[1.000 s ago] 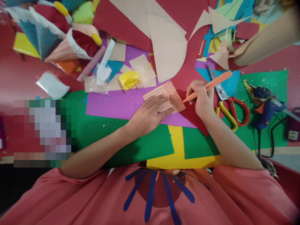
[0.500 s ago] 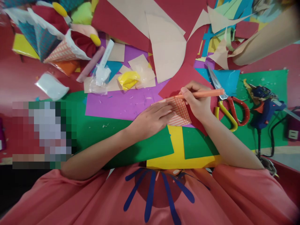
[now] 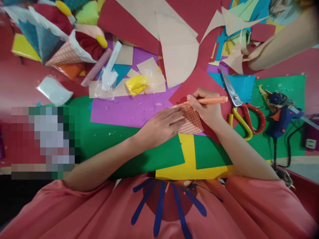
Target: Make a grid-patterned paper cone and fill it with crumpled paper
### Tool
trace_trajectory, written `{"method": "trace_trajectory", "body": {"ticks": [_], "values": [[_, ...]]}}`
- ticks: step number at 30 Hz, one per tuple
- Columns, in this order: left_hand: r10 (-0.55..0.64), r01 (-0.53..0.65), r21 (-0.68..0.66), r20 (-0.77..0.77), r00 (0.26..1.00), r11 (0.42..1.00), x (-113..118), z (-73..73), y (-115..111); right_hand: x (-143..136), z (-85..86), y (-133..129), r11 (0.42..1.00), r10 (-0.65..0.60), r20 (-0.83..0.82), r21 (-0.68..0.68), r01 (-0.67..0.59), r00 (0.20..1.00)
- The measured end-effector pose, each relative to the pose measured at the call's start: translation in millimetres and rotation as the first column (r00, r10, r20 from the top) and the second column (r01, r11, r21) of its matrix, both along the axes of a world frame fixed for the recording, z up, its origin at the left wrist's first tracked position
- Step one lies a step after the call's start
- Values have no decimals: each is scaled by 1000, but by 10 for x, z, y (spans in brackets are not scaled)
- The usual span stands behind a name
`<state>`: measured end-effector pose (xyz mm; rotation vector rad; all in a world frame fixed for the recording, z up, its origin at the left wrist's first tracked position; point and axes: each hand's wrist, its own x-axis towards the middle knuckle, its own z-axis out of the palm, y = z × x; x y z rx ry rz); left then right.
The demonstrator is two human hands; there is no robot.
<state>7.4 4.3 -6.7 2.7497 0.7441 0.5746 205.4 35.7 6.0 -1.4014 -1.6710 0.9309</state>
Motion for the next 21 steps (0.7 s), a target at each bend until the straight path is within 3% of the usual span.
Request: {"method": "trace_trajectory", "body": {"ticks": [11,21], "values": [[-5,5,35,19,1000,999,12,18,8,3,-2,-2,999,14,-46,-52,-16,999],[-6,5,32,8,1000,999,8,19,10,5,-15,3,1000,14,7,-9,-14,1000]]}}
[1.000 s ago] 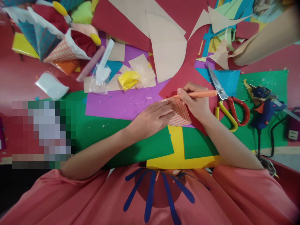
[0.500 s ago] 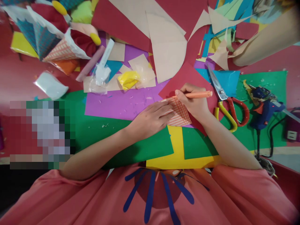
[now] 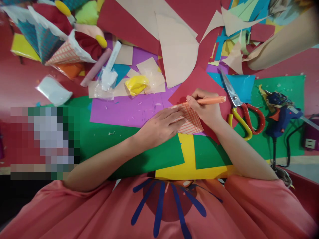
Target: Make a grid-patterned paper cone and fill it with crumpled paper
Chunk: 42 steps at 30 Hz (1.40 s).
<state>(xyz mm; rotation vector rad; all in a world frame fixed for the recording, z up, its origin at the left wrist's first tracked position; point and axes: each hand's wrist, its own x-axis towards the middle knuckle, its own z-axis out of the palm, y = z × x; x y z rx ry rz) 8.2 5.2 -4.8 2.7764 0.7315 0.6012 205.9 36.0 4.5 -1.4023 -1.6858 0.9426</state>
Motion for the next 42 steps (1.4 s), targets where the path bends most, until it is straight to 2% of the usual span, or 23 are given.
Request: {"method": "trace_trajectory", "body": {"ticks": [8,12,15,18,24,35,42], "values": [[4,-4,-9,-10,1000,1000,9,13,-5,-5,4,9,998,37,-86,-54,-41,996],[25,-25,-13,-1,1000,1000,-6,3,0,2,-3,7,999,-22,-221,-35,15,975],[64,-65,-19,-14,998,998,-26,-15,19,14,-13,5,997,-72,-258,-31,67,963],[86,-87,-38,-35,996,995,-39,-26,35,22,-18,5,997,-69,-242,1,71,968],[88,-90,-47,-40,995,995,-35,-28,30,7,-17,4,999,6,-124,36,-2,992],[92,-96,-76,-54,994,992,-35,-29,23,8,-33,7,1000,14,-71,11,-13,997],[84,-85,-18,-46,995,996,-30,-14,29,3,-25,8,999,20,-88,27,-18,996]]}}
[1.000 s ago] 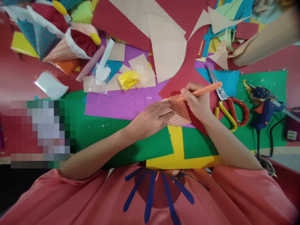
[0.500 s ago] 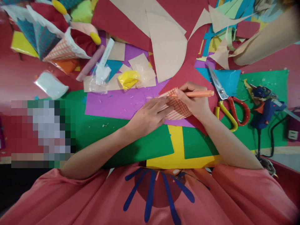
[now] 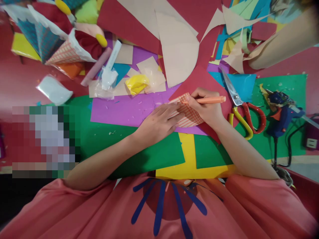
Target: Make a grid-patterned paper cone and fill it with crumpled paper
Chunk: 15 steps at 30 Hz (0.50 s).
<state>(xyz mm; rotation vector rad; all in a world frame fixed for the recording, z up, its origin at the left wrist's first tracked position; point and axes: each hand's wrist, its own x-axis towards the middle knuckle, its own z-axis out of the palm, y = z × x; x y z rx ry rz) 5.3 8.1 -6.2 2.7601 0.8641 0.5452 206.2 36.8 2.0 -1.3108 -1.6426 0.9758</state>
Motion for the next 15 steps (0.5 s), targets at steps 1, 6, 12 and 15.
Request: {"method": "trace_trajectory", "body": {"ticks": [1,6,12,15], "values": [[0,0,3,1,1000,1000,0,1,1,-1,2,-1,1000,-3,-3,-3,3,1000],[1,-1,-5,10,1000,1000,-5,-6,1,-2,17,1,1000,3,-6,-14,-4,1000],[14,-14,-66,-1,1000,998,-7,-13,-2,-3,50,2,999,28,11,-46,-27,1000],[11,-10,-51,14,1000,999,-3,-12,-3,-5,39,5,999,23,26,-45,-22,999]]}}
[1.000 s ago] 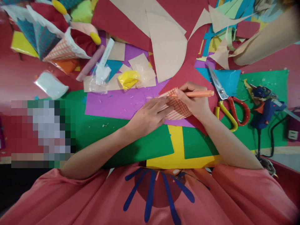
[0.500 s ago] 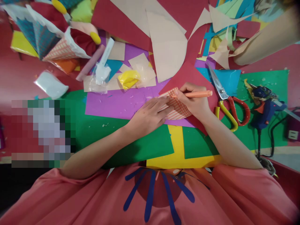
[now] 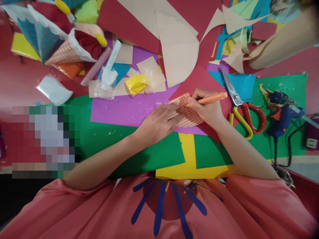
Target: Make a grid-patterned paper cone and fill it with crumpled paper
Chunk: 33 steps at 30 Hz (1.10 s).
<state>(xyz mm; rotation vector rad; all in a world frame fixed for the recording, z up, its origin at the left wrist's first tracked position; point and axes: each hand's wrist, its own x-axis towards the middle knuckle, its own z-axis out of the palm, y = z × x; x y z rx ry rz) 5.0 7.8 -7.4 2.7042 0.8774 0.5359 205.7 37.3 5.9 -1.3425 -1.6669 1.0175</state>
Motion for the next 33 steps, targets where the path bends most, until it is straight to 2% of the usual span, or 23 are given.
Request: {"method": "trace_trajectory", "body": {"ticks": [5,10,13,17,24,33], "values": [[2,-2,-12,1,1000,1000,-4,0,-3,8,-26,7,996,-59,-72,-67,54,996],[71,-72,-56,-20,997,996,-21,9,6,6,-18,1,993,-115,-142,-48,110,983],[108,-109,-68,-27,994,992,-26,10,8,8,-26,-3,996,-86,-140,-35,82,986],[95,-96,-70,-14,995,993,-23,-1,3,22,-45,-5,999,-32,-104,12,33,994],[88,-88,-42,0,996,995,-12,-10,4,26,-38,-4,1000,-7,-37,23,8,999],[85,-85,-67,-8,996,994,-25,-15,8,16,-10,-8,999,-8,-52,-38,6,999]]}}
